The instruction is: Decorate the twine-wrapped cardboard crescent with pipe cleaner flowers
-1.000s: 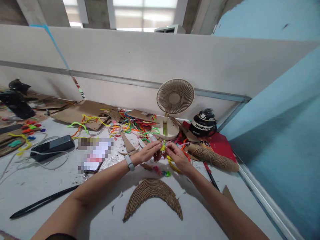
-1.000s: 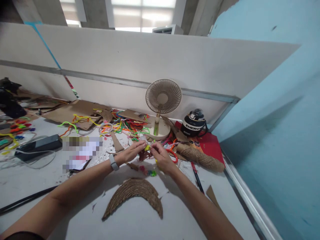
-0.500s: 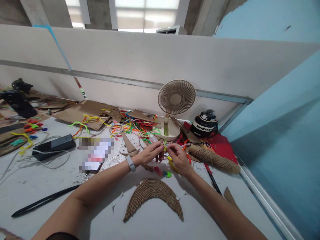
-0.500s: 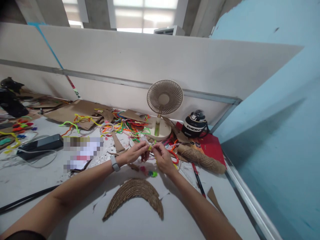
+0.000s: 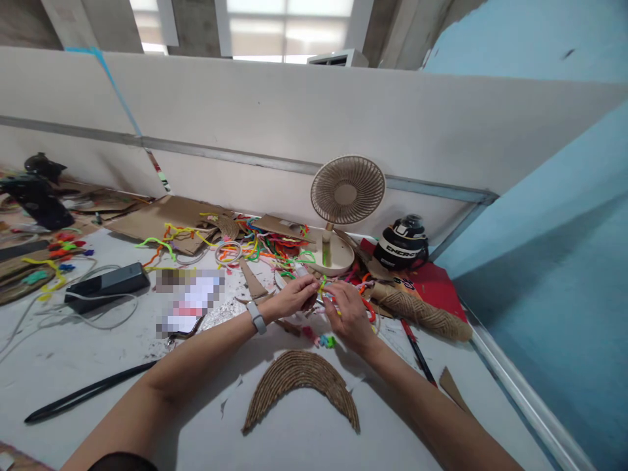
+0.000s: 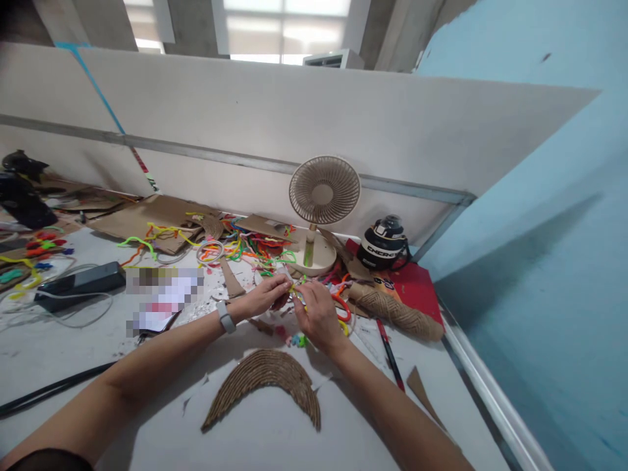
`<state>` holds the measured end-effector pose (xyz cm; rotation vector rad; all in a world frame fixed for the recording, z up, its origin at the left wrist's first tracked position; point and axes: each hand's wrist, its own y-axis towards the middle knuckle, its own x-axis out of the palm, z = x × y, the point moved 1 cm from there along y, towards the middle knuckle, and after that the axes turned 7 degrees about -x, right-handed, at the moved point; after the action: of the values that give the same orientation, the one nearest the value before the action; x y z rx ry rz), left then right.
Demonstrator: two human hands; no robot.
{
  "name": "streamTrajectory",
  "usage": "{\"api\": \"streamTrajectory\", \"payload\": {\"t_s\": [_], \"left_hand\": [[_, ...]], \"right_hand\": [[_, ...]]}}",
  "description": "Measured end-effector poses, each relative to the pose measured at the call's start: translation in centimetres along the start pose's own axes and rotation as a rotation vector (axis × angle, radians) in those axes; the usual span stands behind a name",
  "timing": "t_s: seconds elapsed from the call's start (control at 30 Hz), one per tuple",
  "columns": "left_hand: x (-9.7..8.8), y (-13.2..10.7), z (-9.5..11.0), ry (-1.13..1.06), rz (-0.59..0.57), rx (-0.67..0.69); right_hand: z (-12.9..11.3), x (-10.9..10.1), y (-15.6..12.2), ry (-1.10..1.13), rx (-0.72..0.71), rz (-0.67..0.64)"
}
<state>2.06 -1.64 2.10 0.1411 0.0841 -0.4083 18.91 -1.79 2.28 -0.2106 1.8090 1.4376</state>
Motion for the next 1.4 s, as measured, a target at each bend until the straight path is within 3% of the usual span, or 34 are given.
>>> {"api": "streamTrajectory", "payload": {"t_s": [0.23, 0.6, 0.77, 1.0, 1.13, 1.23, 1.4], "left_hand": [[-0.1, 0.2, -0.2, 0.061, 0.035, 0.007], [-0.2, 0.0, -0.2, 0.081, 0.012, 0.001], [-0.2, 0.0, -0.3, 0.014, -0.043, -0.029], [-0.6, 0.1, -0.5, 0.036, -0.061, -0.024], [-0.7, 0.2, -0.8, 0.062, -0.053, -0.012], [-0.8, 0.4, -1.1, 0.087, -0.002, -0.002], [-0.8, 0.3, -0.9, 0.216, 0.109, 0.033]], "right_hand": [[-0.6, 0.0, 0.0, -0.091, -0.053, -0.031], [-0.4, 0.3, -0.3, 0.004, 0.025, -0.052], [0.1, 0.1, -0.2, 0.191, 0.123, -0.066], [1.0, 0.6, -0.3, 0.637, 0.531, -0.142], [1.4, 1.4, -0.5, 0.814, 0.609, -0.118], [1.5, 1.3, -0.5, 0.763, 0.58, -0.099], [1.2, 0.5, -0.4, 0.329, 0.317, -0.007]]}}
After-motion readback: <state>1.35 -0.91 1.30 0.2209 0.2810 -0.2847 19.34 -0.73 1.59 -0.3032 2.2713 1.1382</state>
